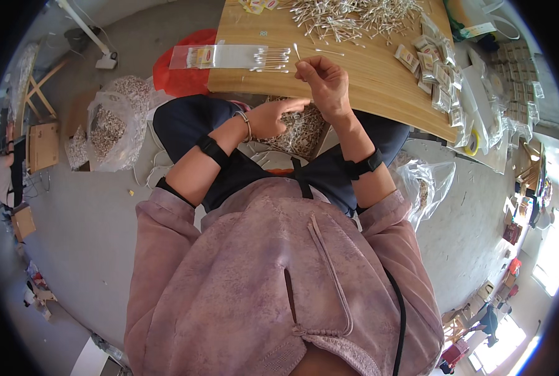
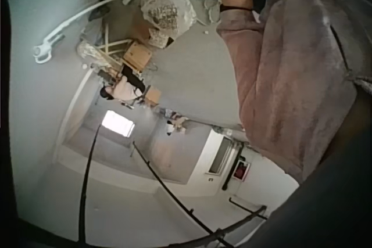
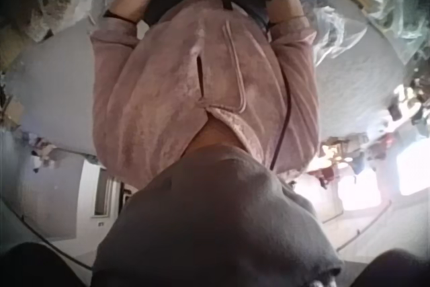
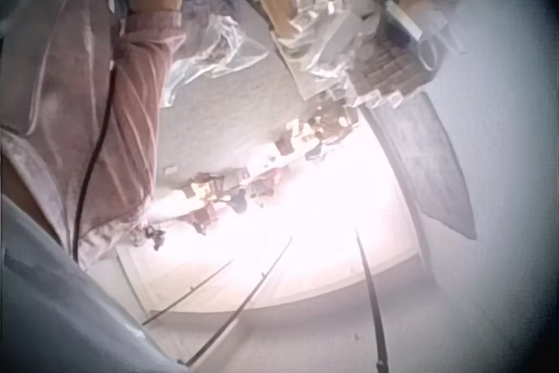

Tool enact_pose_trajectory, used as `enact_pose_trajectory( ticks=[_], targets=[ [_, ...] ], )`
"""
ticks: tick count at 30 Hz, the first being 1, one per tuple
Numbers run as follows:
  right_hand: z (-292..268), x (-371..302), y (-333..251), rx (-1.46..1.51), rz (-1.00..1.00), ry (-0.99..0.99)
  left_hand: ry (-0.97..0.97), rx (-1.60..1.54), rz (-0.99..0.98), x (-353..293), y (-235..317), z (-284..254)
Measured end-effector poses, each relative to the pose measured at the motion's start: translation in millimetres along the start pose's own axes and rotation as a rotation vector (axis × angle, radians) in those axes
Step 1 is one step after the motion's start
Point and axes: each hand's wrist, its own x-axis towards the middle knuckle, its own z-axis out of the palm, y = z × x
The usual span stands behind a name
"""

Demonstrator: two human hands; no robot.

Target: The recorder packages cotton swabs into small plastic bags at a workstation.

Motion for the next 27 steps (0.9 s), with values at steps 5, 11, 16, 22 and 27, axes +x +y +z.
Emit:
enact_pose_trajectory(
  ticks=[5,11,16,22,27],
  targets=[
    [-1.3,-0.3,0.9,-0.104,-0.040,0.081,0.059,-0.414,-0.126,2.3,21.5,-19.4],
    [-1.7,-3.1,0.3,-0.260,-0.017,0.011,0.708,-0.627,0.147,7.9,43.7,-31.3],
    [-4.0,-12.6,8.4,-0.356,0.063,-0.186,0.634,-0.595,0.051,-0.6,25.3,-20.5],
    [-5.0,-21.2,27.1,-0.483,0.175,-0.353,0.663,-0.646,-0.156,-21.2,0.5,-3.4],
    [2.1,-17.2,37.5,-0.512,0.212,-0.394,0.636,-0.682,-0.151,-24.9,-11.6,-0.3]
  ],
)
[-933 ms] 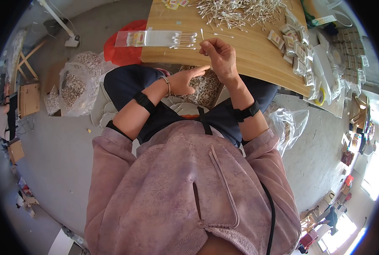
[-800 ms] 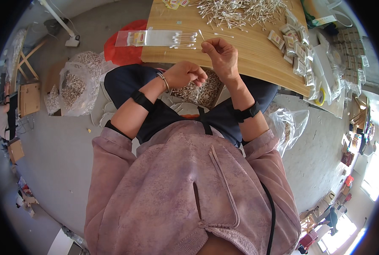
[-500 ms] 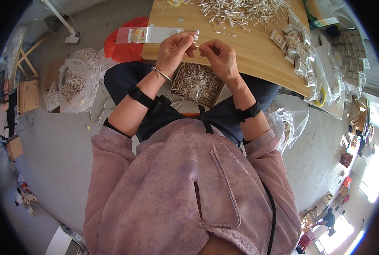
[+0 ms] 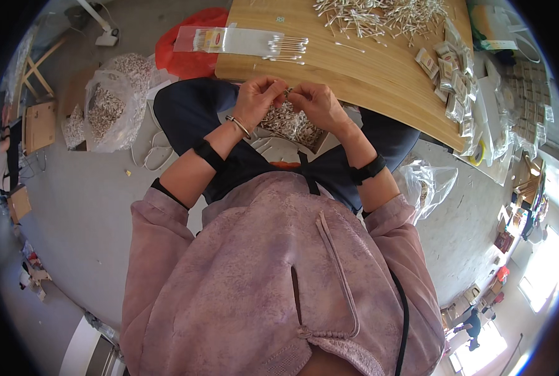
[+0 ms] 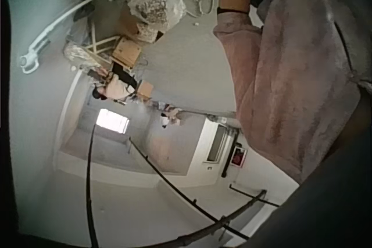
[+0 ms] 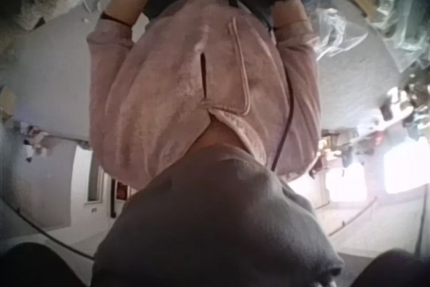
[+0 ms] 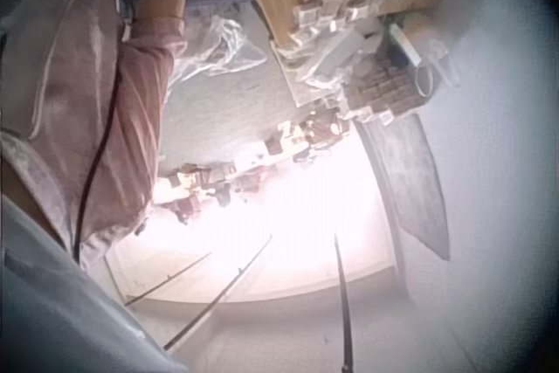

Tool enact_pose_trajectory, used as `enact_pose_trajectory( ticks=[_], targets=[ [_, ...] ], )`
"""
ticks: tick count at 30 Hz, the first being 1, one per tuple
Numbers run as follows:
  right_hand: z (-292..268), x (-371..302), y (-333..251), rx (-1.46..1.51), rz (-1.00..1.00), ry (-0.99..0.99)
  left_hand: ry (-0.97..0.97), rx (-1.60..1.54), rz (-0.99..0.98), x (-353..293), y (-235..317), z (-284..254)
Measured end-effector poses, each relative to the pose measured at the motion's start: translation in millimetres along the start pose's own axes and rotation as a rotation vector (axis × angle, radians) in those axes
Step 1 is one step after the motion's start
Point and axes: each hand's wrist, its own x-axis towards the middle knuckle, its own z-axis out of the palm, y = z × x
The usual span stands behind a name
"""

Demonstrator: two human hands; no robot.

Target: The recorder packages cotton swabs into small plastic bags at a workstation.

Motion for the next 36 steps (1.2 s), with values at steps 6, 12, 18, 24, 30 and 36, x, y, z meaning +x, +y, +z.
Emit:
enact_pose_trajectory(
  ticks=[6,12,18,24,30,36],
  targets=[
    [5.6,16.6,3.7,-0.309,-0.138,0.212,0.068,0.310,0.064,7.1,-0.2,-14.6],
    [6.9,40.6,16.9,-0.695,-0.313,0.391,0.301,0.937,0.454,24.7,14.8,-23.3],
    [5.2,49.3,22.1,-0.669,-0.303,0.563,0.278,1.066,0.637,43.8,4.4,-25.0],
    [3.1,44.9,25.7,-0.647,-0.301,0.477,0.201,1.082,0.702,50.4,-1.9,-24.3],
    [-6.2,51.9,26.1,-0.576,-0.314,0.484,0.188,1.022,0.690,51.1,-2.5,-23.8],
    [-19.2,44.8,26.8,-0.772,-0.381,0.364,0.212,1.019,0.719,52.7,-5.8,-24.1]
  ],
)
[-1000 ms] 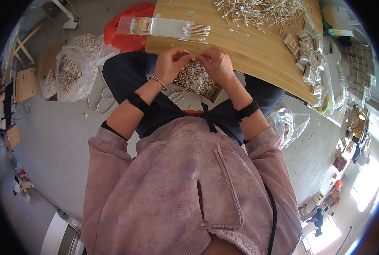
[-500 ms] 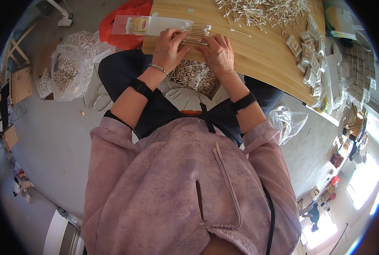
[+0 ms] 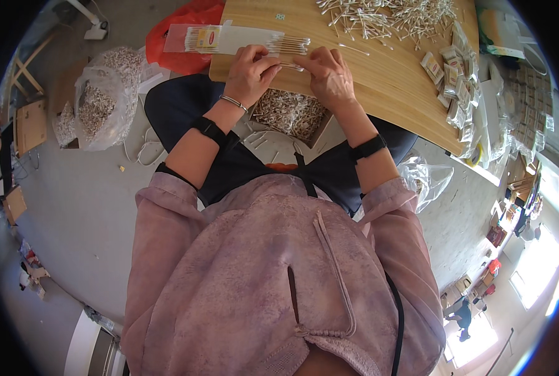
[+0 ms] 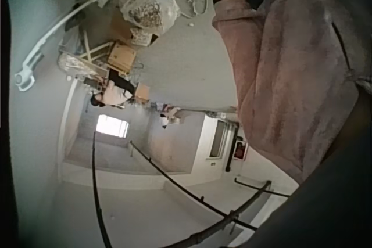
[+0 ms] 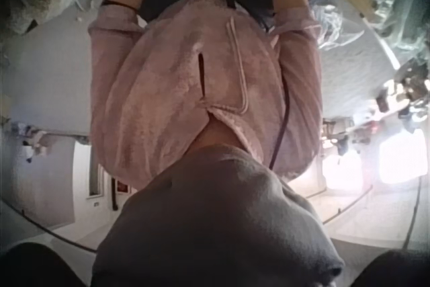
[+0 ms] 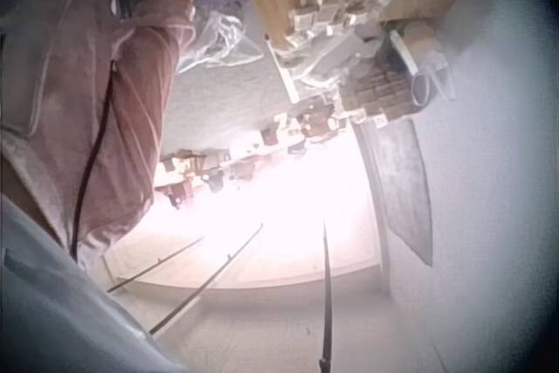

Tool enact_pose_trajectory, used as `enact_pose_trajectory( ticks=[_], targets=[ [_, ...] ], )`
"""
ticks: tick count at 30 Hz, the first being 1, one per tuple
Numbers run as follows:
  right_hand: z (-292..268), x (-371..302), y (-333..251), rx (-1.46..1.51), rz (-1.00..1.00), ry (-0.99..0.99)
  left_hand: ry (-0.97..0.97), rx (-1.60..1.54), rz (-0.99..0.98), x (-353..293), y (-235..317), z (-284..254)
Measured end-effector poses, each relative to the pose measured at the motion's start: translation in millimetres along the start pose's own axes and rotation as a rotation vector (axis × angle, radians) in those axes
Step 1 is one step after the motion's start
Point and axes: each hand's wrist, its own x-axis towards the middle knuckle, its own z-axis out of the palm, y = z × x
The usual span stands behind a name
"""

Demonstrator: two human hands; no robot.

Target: The recorder packages cotton swabs into small plastic bags at a workstation.

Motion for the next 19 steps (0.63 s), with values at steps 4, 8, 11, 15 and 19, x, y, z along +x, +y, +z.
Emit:
enact_pose_trajectory(
  ticks=[4,8,11,15,19],
  targets=[
    [-15.0,-18.7,10.1,-0.080,0.011,0.011,0.015,0.007,0.034,0.4,-2.2,1.1],
    [-33.7,-40.9,4.8,0.002,-0.018,-0.068,0.031,0.023,0.048,0.6,-3.2,1.3],
    [-38.3,-50.0,-1.5,0.124,-0.127,-0.159,0.008,0.047,0.032,3.1,-3.2,1.6],
    [-30.3,-39.0,-10.8,0.160,0.007,-0.142,0.024,0.100,0.080,13.5,-2.8,6.8],
    [-12.3,-17.6,-32.0,0.004,0.068,-0.016,0.049,0.134,0.036,16.2,1.8,4.2]
  ],
)
